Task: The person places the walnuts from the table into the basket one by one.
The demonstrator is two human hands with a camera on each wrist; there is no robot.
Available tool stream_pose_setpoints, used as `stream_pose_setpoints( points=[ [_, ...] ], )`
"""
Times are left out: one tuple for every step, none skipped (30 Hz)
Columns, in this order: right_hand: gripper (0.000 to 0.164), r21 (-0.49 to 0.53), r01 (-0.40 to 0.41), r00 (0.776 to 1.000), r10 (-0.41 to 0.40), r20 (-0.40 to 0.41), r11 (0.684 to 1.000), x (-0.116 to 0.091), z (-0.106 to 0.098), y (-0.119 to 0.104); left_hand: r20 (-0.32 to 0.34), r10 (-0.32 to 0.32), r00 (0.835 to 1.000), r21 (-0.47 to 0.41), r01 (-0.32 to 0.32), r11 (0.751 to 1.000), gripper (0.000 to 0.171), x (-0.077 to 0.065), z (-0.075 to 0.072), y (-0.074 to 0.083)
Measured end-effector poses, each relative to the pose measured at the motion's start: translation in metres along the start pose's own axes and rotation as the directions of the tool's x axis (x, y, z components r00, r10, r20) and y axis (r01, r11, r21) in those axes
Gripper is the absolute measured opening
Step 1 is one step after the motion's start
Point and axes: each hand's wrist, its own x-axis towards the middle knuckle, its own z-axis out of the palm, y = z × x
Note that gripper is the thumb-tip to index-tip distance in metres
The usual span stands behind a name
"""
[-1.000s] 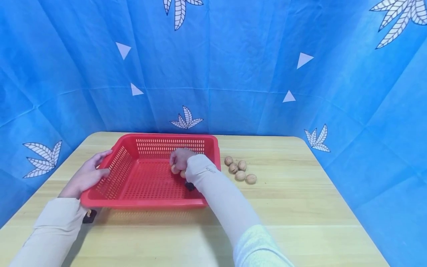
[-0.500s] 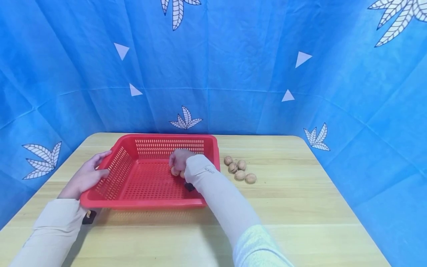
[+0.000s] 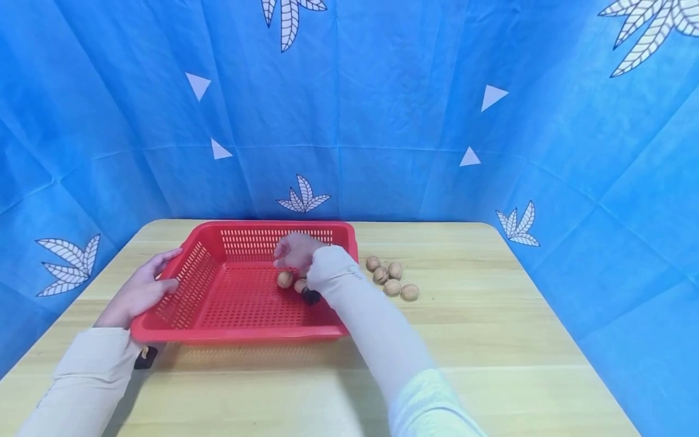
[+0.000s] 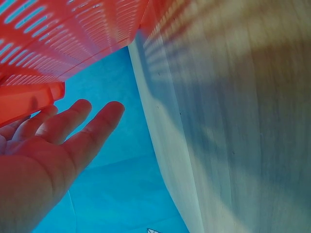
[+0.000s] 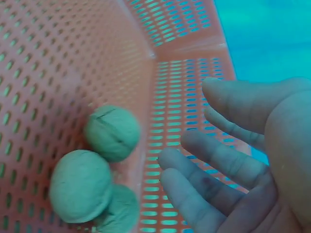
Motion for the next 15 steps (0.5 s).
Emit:
stream_pose_setpoints(
  points=[
    [0.022,-0.007,0.014,1.0,-0.014,0.001,1.0,0.0,-0.003,0.0,0.001,-0.001,1.0,-0.002,0.001,1.0,0.084,0.0,0.0,0.0],
    [0.023,-0.025,0.03,1.0,-0.03,0.0,0.999,0.0,-0.005,-0.001,0.001,-0.003,1.0,-0.004,0.003,1.0,0.084,0.0,0.0,0.0],
    [0.025,-0.043,0.046,0.999,-0.046,0.0,0.998,-0.001,-0.008,-0.001,0.002,-0.004,1.0,-0.005,0.004,1.0,0.084,0.0,0.0,-0.001],
    [0.027,-0.059,0.066,0.998,-0.066,0.0,0.996,-0.002,-0.011,-0.002,0.003,-0.006,1.0,-0.007,0.006,1.0,0.084,0.0,0.0,-0.001],
    [0.031,-0.067,0.082,0.997,-0.082,0.0,0.994,-0.003,-0.014,-0.003,0.003,-0.008,1.0,-0.009,0.008,1.0,0.085,0.0,0.0,-0.001],
    [0.033,-0.067,0.093,0.996,-0.093,0.0,0.993,-0.004,-0.017,-0.004,0.003,-0.008,1.0,-0.01,0.009,1.0,0.085,0.0,0.0,-0.001],
    [0.035,-0.077,0.1,0.995,-0.101,-0.004,0.992,-0.006,-0.02,-0.004,0.002,-0.01,1.0,-0.012,0.01,1.0,0.086,0.0,0.0,-0.001],
    [0.037,-0.078,0.112,0.994,-0.112,-0.005,0.991,-0.008,-0.024,-0.005,0.002,-0.011,1.0,-0.013,0.011,1.0,0.086,0.0,0.001,-0.001],
    [0.038,-0.075,0.126,0.992,-0.127,-0.007,0.989,-0.009,-0.027,-0.005,0.002,-0.011,1.0,-0.015,0.011,1.0,0.086,0.0,0.001,-0.001],
    [0.039,-0.067,0.137,0.99,-0.139,-0.011,0.988,-0.012,-0.031,-0.005,0.001,-0.012,1.0,-0.017,0.012,1.0,0.086,0.0,0.001,-0.001],
    [0.04,-0.052,0.144,0.989,-0.145,-0.016,0.988,-0.014,-0.034,-0.005,0.001,-0.011,1.0,-0.019,0.011,1.0,0.086,0.0,0.001,-0.001],
    [0.039,-0.042,0.146,0.989,-0.148,-0.024,0.988,-0.016,-0.038,-0.004,0.0,-0.009,1.0,-0.018,0.009,1.0,0.086,0.0,0.001,-0.001],
    [0.038,-0.036,0.148,0.988,-0.15,-0.033,0.988,-0.019,-0.041,-0.004,-0.001,-0.009,1.0,-0.019,0.009,1.0,0.086,0.0,0.001,-0.001],
    [0.038,-0.023,0.149,0.988,-0.15,-0.04,0.989,-0.022,-0.045,-0.002,0.0,-0.008,1.0,-0.02,0.008,1.0,0.086,0.0,0.001,-0.001],
    [0.037,-0.009,0.148,0.988,-0.149,-0.047,0.989,-0.024,-0.048,-0.001,0.0,-0.007,1.0,-0.021,0.007,1.0,0.086,0.0,0.001,-0.001]
  ],
)
